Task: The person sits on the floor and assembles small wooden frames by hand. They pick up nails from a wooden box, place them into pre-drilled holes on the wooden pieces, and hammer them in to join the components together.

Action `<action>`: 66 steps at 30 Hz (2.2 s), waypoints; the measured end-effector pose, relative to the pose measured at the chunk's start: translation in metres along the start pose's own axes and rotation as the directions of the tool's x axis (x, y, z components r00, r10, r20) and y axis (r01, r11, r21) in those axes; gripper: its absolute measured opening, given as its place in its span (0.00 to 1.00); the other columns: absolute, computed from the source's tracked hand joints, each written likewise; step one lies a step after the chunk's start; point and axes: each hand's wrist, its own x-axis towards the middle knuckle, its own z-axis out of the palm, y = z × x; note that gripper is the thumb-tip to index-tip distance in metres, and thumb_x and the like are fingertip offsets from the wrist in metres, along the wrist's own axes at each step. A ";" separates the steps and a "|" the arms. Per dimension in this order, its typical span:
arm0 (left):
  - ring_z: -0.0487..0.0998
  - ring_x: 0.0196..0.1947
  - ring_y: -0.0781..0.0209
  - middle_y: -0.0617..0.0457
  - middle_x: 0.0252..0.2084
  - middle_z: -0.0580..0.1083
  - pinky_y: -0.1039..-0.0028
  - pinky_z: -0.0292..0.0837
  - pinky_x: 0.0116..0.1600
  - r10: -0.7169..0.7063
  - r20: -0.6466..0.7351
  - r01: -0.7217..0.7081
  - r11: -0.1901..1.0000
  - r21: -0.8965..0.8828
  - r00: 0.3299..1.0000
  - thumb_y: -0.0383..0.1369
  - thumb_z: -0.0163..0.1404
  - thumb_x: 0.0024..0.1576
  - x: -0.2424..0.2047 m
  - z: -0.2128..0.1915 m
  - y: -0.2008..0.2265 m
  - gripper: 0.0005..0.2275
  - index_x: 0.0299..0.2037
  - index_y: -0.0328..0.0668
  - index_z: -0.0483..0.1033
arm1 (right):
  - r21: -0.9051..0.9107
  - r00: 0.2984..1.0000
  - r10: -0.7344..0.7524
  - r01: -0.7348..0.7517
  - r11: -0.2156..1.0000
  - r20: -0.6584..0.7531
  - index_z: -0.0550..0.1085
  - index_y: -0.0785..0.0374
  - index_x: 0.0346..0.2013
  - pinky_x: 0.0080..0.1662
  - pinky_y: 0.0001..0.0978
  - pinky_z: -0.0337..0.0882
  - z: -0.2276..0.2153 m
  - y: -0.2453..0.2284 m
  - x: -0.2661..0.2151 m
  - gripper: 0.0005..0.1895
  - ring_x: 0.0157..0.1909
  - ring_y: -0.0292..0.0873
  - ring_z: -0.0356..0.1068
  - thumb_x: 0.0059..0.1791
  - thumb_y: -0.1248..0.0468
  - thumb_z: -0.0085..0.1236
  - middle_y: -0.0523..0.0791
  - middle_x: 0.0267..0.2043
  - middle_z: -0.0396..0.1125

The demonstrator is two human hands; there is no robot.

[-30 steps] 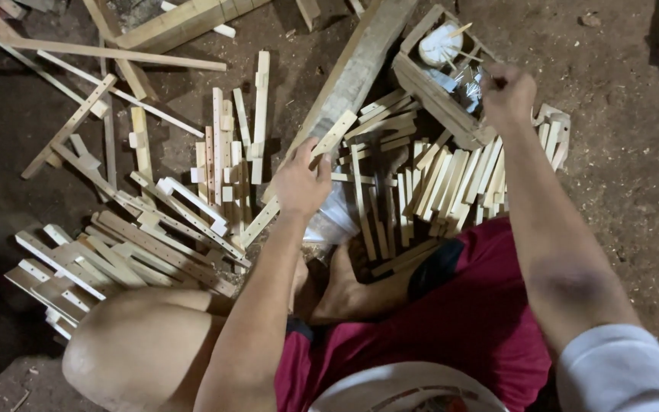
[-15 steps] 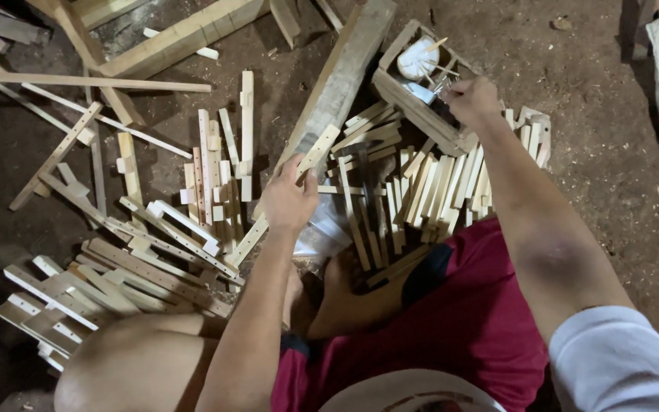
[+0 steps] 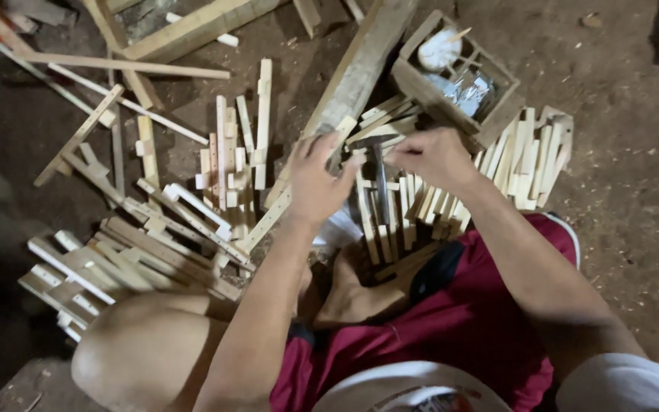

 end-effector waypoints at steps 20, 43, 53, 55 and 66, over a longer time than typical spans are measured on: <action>0.73 0.34 0.66 0.44 0.31 0.78 0.68 0.75 0.40 -0.414 0.196 0.431 0.609 -0.666 0.889 0.31 0.50 0.64 0.021 -0.052 0.077 0.07 0.40 0.36 0.79 | 0.535 0.917 -0.312 0.398 0.746 -0.247 0.80 0.64 0.41 0.40 0.23 0.70 0.039 -0.049 -0.025 0.04 0.32 0.31 0.65 0.53 0.67 0.62 0.42 0.27 0.72; 0.82 0.34 0.49 0.45 0.31 0.80 0.62 0.76 0.40 -0.454 0.206 0.498 0.772 -0.395 0.867 0.32 0.54 0.60 0.022 -0.018 0.087 0.06 0.39 0.41 0.81 | 0.697 0.853 0.333 0.049 0.715 -0.402 0.80 0.64 0.29 0.26 0.35 0.73 0.006 0.036 0.025 0.02 0.21 0.41 0.69 0.46 0.72 0.61 0.49 0.21 0.68; 0.82 0.44 0.40 0.46 0.40 0.82 0.54 0.77 0.50 -0.419 0.488 0.533 0.839 -0.115 0.766 0.37 0.50 0.61 0.019 -0.017 0.079 0.08 0.41 0.48 0.82 | 0.066 0.742 0.103 -0.079 0.995 -0.663 0.82 0.57 0.44 0.45 0.39 0.77 -0.024 0.191 0.098 0.08 0.44 0.50 0.78 0.50 0.63 0.66 0.49 0.40 0.77; 0.82 0.45 0.39 0.45 0.40 0.82 0.52 0.77 0.51 -0.408 0.506 0.510 0.857 -0.076 0.760 0.39 0.50 0.61 0.013 -0.015 0.074 0.08 0.42 0.49 0.81 | 0.163 0.839 0.058 0.037 0.986 -0.542 0.81 0.62 0.46 0.42 0.38 0.75 -0.013 0.096 0.043 0.09 0.42 0.44 0.75 0.51 0.66 0.65 0.49 0.38 0.75; 0.82 0.43 0.44 0.49 0.36 0.80 0.56 0.77 0.47 -0.346 0.553 0.484 0.866 -0.122 0.758 0.39 0.50 0.61 -0.005 -0.024 0.026 0.06 0.39 0.50 0.78 | 0.289 0.947 -0.313 0.282 0.915 0.068 0.83 0.60 0.37 0.34 0.32 0.70 0.061 0.021 -0.004 0.04 0.29 0.37 0.69 0.48 0.68 0.66 0.49 0.26 0.75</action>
